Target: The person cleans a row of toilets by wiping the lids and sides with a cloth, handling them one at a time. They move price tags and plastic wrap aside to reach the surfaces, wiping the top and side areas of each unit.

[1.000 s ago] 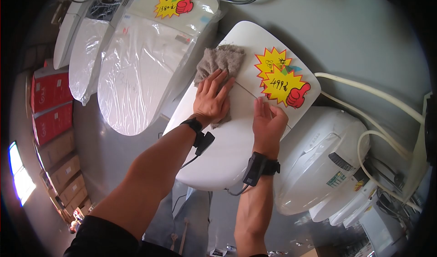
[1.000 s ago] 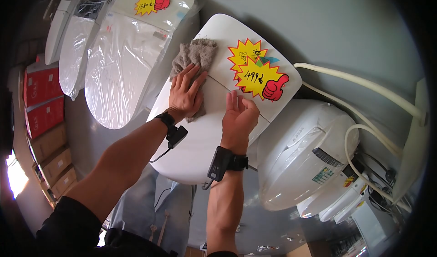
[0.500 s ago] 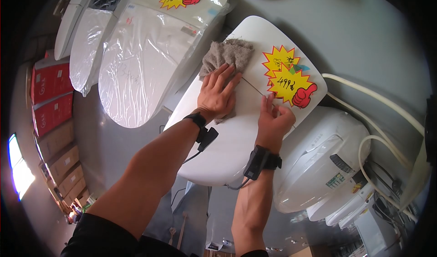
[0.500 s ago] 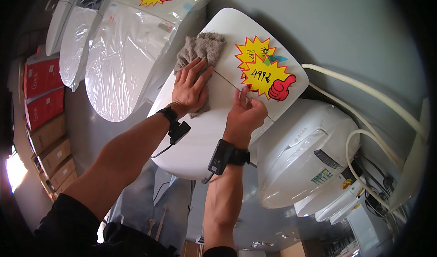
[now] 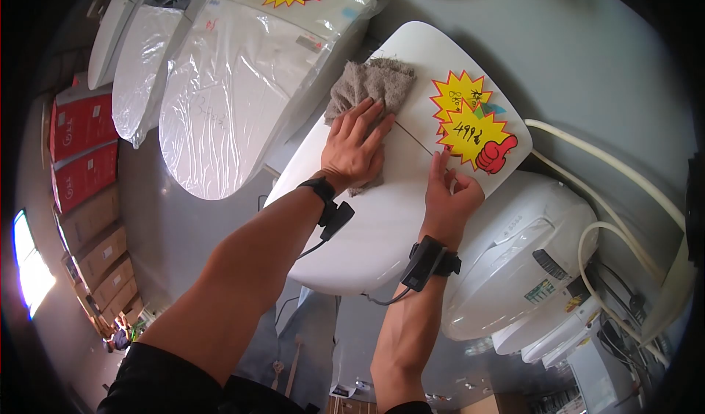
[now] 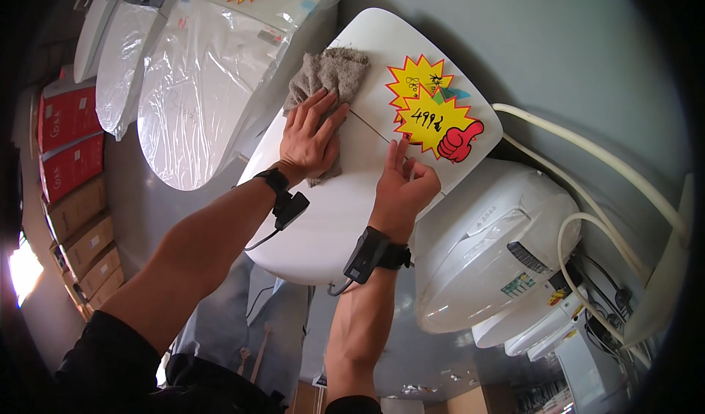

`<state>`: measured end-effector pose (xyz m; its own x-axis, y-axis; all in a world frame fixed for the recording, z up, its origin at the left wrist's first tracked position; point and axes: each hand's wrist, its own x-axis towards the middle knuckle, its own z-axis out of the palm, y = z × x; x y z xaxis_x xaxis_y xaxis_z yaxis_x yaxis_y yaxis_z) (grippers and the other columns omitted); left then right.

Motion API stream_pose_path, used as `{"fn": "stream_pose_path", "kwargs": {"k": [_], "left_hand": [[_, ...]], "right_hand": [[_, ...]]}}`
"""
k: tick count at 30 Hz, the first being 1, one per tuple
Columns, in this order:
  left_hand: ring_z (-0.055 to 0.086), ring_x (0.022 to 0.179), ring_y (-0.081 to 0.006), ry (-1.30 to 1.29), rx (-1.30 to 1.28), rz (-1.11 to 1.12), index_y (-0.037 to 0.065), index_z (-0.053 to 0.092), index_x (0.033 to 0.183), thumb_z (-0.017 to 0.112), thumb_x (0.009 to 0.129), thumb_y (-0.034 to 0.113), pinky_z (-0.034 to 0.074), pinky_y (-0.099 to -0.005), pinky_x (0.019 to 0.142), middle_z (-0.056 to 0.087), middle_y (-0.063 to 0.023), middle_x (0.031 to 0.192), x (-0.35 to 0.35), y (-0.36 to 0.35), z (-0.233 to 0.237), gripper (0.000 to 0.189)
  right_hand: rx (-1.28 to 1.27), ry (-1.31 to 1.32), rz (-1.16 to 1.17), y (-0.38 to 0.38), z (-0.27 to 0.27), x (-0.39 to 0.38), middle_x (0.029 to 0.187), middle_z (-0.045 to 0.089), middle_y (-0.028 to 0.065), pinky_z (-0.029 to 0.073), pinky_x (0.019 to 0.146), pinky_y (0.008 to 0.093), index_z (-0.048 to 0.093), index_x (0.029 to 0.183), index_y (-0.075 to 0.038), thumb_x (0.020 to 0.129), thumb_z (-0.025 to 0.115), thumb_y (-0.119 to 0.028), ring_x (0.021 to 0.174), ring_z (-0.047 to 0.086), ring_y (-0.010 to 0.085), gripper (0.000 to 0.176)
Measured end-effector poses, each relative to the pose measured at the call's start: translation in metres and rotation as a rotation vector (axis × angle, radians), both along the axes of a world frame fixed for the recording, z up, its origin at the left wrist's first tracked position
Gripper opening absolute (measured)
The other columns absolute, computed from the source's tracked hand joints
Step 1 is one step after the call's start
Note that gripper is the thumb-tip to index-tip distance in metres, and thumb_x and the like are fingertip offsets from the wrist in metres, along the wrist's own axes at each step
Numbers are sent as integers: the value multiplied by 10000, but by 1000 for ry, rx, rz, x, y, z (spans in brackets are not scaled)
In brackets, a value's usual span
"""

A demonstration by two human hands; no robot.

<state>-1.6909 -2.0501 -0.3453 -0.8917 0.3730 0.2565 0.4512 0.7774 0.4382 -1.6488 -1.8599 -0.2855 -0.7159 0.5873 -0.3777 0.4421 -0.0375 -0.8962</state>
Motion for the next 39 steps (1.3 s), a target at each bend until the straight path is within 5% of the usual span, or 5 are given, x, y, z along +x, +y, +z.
{"fn": "stream_pose_path", "kwargs": {"k": [4,10,18,24,39], "left_hand": [[510,1486,-364,8,2,0,150,618,1494,713,805,107,429,-542,1197,566,-135,1564,-1,0,0,697],[508,1486,-368,12,6,8,149,615,1496,711,810,94,428,-538,1198,569,-138,1557,-1,1,0,695],[519,1476,-380,-6,15,-1,155,612,1521,678,836,89,450,-542,1158,559,-144,1567,0,0,1,691],[517,1480,-374,-10,12,-5,154,619,1513,677,835,92,451,-543,1164,557,-135,1571,-1,-1,-2,683],[513,1482,-363,-31,33,-4,151,623,1506,687,831,104,448,-540,1178,560,-125,1564,-1,-2,1,680]], "right_hand": [[31,-33,4,0,-3,2,1075,597,196,647,982,371,447,862,21,973,680,83,1170,759,365,266],[-721,174,-545,14,-12,-5,1145,643,215,610,1005,403,528,965,58,962,476,-21,1167,712,321,94],[1073,-34,426,37,-11,-64,1328,547,251,491,1026,527,518,1425,11,856,906,-352,1184,557,394,778],[1240,-80,547,27,-18,-81,1443,479,227,443,1091,557,392,1607,-34,728,989,-494,1292,491,433,1158],[1224,-103,850,59,-1,-115,1336,512,242,493,1042,542,542,1274,-46,746,975,-532,1225,524,425,837]]}}
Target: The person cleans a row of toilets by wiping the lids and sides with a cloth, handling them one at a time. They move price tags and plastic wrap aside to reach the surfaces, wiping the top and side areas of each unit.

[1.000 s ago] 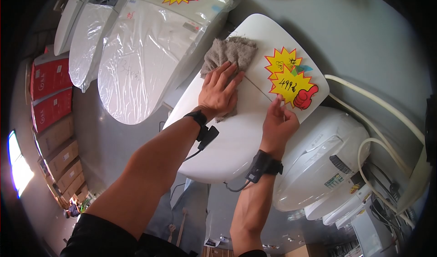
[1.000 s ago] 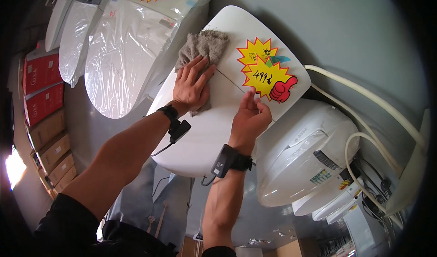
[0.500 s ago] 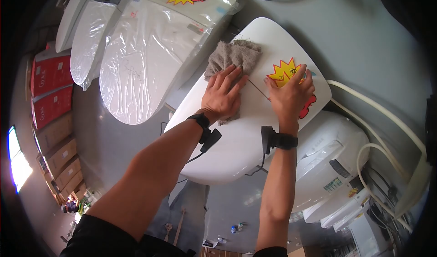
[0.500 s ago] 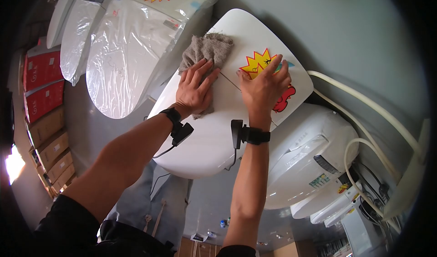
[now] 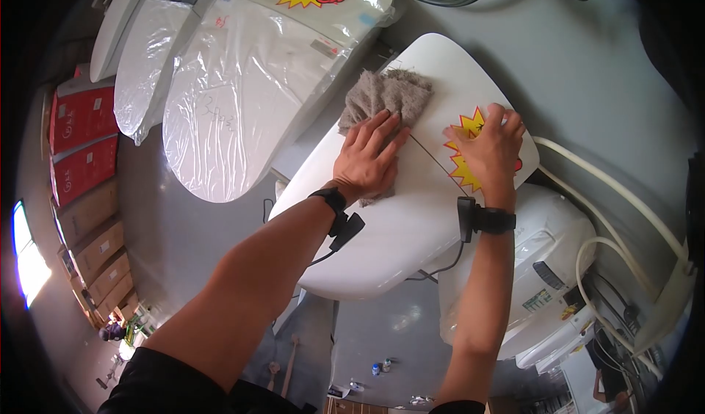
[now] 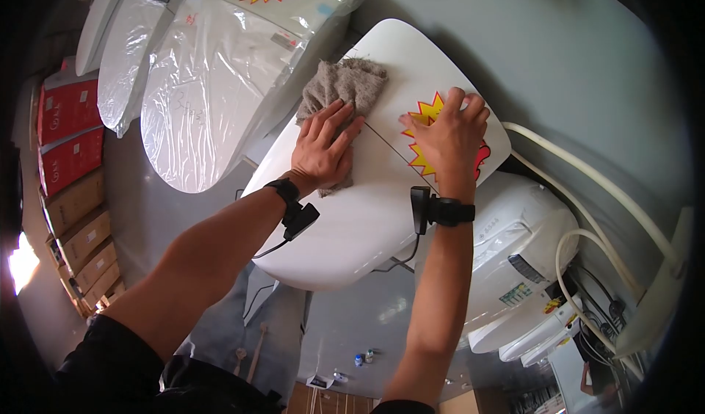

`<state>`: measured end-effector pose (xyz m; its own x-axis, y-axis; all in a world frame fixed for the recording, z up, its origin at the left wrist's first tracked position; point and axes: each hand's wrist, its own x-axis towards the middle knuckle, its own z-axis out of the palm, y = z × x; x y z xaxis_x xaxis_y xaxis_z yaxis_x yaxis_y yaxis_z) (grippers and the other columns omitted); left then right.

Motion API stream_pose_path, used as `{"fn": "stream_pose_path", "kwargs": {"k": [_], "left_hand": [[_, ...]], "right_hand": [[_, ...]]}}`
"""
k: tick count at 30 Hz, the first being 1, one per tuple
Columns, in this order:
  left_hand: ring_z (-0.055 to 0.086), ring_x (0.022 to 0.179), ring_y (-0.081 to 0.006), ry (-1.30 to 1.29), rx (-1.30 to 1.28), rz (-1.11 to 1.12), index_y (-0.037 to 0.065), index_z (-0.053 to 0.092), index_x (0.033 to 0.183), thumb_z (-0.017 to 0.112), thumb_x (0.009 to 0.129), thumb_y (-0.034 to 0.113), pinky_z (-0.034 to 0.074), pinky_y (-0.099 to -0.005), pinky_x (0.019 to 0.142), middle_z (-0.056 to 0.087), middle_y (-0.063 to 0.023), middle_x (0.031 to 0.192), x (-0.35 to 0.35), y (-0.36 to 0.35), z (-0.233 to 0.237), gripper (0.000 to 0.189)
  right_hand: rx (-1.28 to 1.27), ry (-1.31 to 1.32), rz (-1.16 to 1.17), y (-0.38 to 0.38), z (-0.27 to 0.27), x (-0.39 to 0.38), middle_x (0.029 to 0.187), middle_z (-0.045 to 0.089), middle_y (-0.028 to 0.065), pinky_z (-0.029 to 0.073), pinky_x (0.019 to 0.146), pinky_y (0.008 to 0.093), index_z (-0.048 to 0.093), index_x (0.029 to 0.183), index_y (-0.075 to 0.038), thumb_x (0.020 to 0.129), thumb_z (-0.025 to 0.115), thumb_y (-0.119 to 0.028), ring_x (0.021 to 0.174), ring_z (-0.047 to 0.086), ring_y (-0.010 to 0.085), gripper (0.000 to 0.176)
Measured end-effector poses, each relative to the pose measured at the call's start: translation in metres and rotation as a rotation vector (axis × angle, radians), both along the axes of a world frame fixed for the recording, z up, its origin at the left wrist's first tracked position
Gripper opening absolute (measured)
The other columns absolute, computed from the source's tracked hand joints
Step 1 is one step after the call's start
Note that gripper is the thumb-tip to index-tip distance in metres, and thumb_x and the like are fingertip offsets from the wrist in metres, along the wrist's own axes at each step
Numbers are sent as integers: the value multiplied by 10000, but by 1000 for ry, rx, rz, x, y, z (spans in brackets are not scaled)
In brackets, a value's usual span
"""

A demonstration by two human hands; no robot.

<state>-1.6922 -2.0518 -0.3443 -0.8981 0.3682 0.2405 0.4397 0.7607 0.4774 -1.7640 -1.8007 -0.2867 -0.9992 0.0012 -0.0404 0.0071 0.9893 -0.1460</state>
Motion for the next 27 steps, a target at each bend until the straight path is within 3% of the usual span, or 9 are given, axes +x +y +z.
{"fn": "stream_pose_path", "kwargs": {"k": [6,13,21,27], "left_hand": [[510,1487,-358,14,15,1,158,613,1517,691,832,103,447,-535,1183,557,-116,1569,0,0,-1,691],[509,1490,-359,13,20,-5,162,609,1517,688,833,97,445,-540,1182,556,-119,1567,1,-1,-1,692],[515,1487,-361,38,29,-2,159,627,1494,683,844,91,447,-538,1174,568,-124,1554,1,-1,-3,655],[556,1431,-351,60,66,2,167,644,1475,704,812,64,482,-519,1141,599,-103,1518,0,1,-2,675]], "right_hand": [[51,7,-22,6,-2,-11,1165,580,260,526,1006,522,614,1079,41,870,879,-540,1128,579,424,672],[161,-49,34,8,9,-11,1155,586,265,536,1006,497,607,1081,71,882,876,-441,1132,596,421,611],[167,-24,24,16,9,-5,1174,583,284,530,1021,507,590,1120,84,888,779,-201,1152,599,440,414],[176,68,-30,17,12,7,1165,618,299,548,994,514,605,1109,51,893,745,-183,1137,636,454,347]]}}
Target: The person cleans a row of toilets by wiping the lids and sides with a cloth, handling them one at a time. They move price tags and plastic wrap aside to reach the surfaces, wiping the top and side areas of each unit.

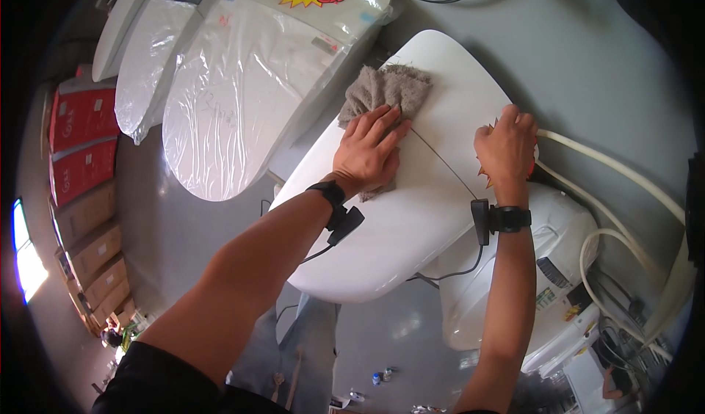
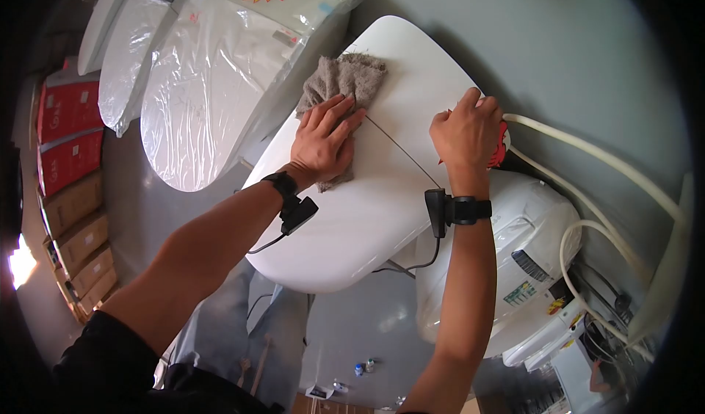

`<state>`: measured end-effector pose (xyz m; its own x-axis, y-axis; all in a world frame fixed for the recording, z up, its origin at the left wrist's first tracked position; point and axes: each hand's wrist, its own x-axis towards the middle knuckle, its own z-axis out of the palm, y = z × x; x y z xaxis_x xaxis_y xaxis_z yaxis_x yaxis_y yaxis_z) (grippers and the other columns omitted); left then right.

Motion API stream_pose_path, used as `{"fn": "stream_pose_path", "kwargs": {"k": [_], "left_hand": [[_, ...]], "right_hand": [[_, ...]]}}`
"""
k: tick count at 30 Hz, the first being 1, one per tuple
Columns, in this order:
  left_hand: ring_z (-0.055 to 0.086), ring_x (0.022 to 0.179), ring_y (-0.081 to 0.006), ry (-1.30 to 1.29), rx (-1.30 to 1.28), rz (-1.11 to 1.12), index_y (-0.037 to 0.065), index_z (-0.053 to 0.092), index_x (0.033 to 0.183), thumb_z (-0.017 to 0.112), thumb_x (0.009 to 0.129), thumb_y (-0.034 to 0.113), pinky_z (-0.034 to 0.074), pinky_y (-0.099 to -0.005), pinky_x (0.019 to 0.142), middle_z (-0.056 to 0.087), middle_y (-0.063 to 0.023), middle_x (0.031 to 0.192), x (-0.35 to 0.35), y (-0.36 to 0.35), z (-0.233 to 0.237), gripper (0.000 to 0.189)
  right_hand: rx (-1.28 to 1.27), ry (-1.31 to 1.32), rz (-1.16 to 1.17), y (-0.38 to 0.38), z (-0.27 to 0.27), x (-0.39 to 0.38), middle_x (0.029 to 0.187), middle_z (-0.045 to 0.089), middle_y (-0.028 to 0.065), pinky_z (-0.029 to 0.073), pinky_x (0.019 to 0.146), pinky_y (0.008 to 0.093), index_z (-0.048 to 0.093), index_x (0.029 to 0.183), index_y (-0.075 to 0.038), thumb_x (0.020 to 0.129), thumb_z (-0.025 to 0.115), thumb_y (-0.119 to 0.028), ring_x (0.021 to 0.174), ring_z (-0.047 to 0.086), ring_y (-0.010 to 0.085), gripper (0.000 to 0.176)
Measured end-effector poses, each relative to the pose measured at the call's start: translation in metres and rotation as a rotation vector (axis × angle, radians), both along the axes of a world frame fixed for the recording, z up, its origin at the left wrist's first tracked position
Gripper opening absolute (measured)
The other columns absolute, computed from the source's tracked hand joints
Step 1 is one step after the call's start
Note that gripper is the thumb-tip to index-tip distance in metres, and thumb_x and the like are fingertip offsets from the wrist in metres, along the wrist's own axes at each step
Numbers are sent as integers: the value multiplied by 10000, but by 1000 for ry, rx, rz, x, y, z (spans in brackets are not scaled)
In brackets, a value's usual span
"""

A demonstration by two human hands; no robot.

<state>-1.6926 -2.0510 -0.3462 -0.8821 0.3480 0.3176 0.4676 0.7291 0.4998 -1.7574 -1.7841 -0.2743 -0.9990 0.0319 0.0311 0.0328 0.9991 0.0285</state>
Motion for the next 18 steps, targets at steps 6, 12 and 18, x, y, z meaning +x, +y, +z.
{"fn": "stream_pose_path", "kwargs": {"k": [6,12,18], "left_hand": [[584,1374,-368,-118,128,-82,127,634,1477,705,761,-2,531,-455,1096,625,-119,1475,-3,-4,7,731],[531,1468,-312,-51,98,-471,89,596,1502,745,840,74,434,-478,1233,608,-94,1536,-29,53,12,679],[470,1546,-235,104,-71,-490,176,619,1503,712,978,173,306,-542,1316,601,-14,1573,-100,97,11,534]], "right_hand": [[75,74,-152,-10,-6,21,1034,697,221,616,836,502,655,1067,2,940,717,-246,964,725,401,286],[52,134,-201,-16,-22,33,993,734,177,629,789,476,674,1016,-25,960,721,-254,925,754,365,241],[-98,205,-203,-12,-22,36,936,754,183,636,723,488,677,994,-19,976,692,-219,841,772,381,201]]}}
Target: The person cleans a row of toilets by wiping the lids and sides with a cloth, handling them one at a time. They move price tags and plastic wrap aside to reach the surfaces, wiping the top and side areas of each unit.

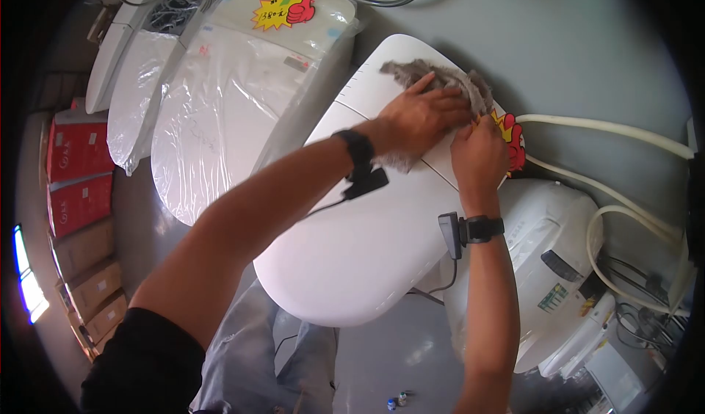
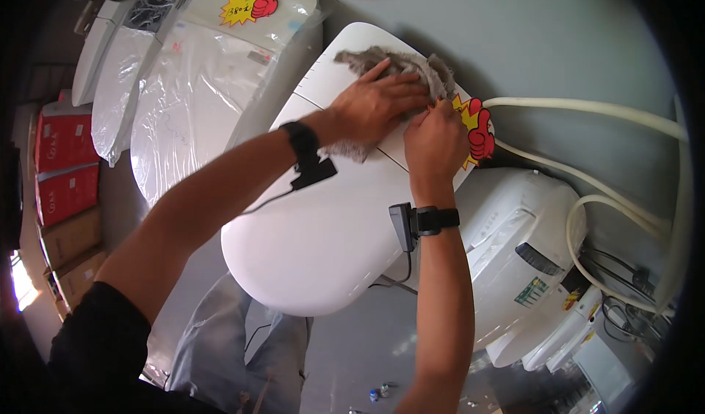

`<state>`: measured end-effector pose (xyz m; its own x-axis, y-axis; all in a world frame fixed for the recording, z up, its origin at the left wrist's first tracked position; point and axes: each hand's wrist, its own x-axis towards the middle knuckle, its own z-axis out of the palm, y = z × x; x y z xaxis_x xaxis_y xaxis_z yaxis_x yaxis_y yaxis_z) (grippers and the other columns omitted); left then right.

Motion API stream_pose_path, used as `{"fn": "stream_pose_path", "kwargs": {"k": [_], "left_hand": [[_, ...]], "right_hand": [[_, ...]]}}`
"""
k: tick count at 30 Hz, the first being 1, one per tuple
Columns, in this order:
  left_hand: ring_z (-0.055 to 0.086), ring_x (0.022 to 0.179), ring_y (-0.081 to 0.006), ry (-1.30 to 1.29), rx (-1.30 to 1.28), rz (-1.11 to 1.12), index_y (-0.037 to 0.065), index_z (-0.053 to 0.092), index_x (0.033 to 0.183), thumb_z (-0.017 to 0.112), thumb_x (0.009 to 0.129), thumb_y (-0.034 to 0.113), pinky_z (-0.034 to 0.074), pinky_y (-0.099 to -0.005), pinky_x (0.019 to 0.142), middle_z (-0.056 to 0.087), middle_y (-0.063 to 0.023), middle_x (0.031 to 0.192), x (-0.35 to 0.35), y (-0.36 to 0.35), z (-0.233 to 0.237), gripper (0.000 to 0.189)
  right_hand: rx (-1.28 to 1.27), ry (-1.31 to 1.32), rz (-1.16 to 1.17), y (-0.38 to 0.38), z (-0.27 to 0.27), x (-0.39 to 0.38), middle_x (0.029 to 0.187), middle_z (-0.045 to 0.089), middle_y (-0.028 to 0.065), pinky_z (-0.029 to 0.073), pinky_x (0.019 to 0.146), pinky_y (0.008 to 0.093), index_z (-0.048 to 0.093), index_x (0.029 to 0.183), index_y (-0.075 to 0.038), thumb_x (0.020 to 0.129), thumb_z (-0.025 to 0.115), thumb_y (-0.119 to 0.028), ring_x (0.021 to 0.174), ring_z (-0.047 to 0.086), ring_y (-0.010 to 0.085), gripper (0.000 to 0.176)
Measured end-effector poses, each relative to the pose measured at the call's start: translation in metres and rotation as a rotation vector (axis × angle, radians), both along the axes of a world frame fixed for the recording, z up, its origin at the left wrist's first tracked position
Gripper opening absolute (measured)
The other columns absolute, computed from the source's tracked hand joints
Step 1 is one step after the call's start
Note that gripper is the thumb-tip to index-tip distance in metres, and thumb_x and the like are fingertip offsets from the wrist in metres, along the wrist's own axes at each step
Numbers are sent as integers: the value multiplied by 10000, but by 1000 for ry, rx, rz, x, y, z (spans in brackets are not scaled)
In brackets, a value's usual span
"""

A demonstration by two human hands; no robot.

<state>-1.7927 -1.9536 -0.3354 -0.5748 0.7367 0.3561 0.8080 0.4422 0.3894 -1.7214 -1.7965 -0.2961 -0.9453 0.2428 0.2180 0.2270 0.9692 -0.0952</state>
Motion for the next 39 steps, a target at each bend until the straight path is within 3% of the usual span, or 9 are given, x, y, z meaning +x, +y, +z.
{"fn": "stream_pose_path", "kwargs": {"k": [5,6,10,14,17,23,30,37,39], "left_hand": [[498,1528,-260,76,55,7,166,671,1447,692,985,175,372,-506,1283,628,-17,1552,-56,14,-7,463],[545,1471,-275,122,87,56,153,681,1426,680,960,153,397,-480,1263,669,-31,1483,-61,15,-7,467],[602,1357,-296,-1,46,211,149,696,1404,674,900,131,370,-491,1273,707,-57,1364,-82,14,-3,505],[583,1389,-293,-20,35,275,158,692,1417,665,904,134,352,-507,1282,686,-64,1419,-63,18,-8,515],[559,1417,-289,73,197,251,162,684,1432,694,893,109,351,-521,1285,654,-68,1478,-27,3,-21,541],[553,1352,-313,-219,6,185,145,692,1391,797,778,27,465,-508,1095,593,-35,1542,102,-82,0,633],[597,1250,-323,-484,69,138,93,735,1279,772,738,-16,502,-506,1041,686,-68,1348,239,-156,13,554],[612,1211,-307,-671,62,120,103,740,1267,775,745,-22,525,-482,1033,699,-59,1305,293,-191,24,538],[613,1212,-313,-687,63,131,97,744,1259,767,755,-27,522,-483,1060,701,-62,1301,291,-191,24,519]], "right_hand": [[-49,-62,-26,4,2,-3,927,761,201,639,709,491,675,987,-5,987,666,-203,830,779,393,199],[-58,-51,-12,3,2,-3,932,763,204,641,719,492,676,983,-2,992,658,-200,837,780,395,198],[-43,-44,-3,3,1,1,939,765,200,644,728,487,687,981,-13,995,654,-198,850,782,395,188],[-31,-76,-14,-2,11,-1,909,780,189,648,732,498,729,951,-28,1000,658,-216,849,791,395,207],[-1,-147,-56,-9,21,-8,903,793,196,650,738,507,758,931,-35,1000,660,-240,859,799,396,238],[-6,-326,-152,-32,37,-33,962,804,234,651,794,507,796,953,-22,974,655,-257,912,803,418,275],[-33,-365,-173,-49,41,-75,1007,819,207,663,842,486,831,952,-41,940,670,-186,986,807,411,217],[-24,-296,-194,-38,43,-121,1036,829,178,673,830,445,837,1020,-60,948,668,-160,1009,815,375,209],[-178,-394,-204,-35,48,-132,988,830,182,671,828,425,826,1045,-38,950,656,-171,914,823,377,235]]}}
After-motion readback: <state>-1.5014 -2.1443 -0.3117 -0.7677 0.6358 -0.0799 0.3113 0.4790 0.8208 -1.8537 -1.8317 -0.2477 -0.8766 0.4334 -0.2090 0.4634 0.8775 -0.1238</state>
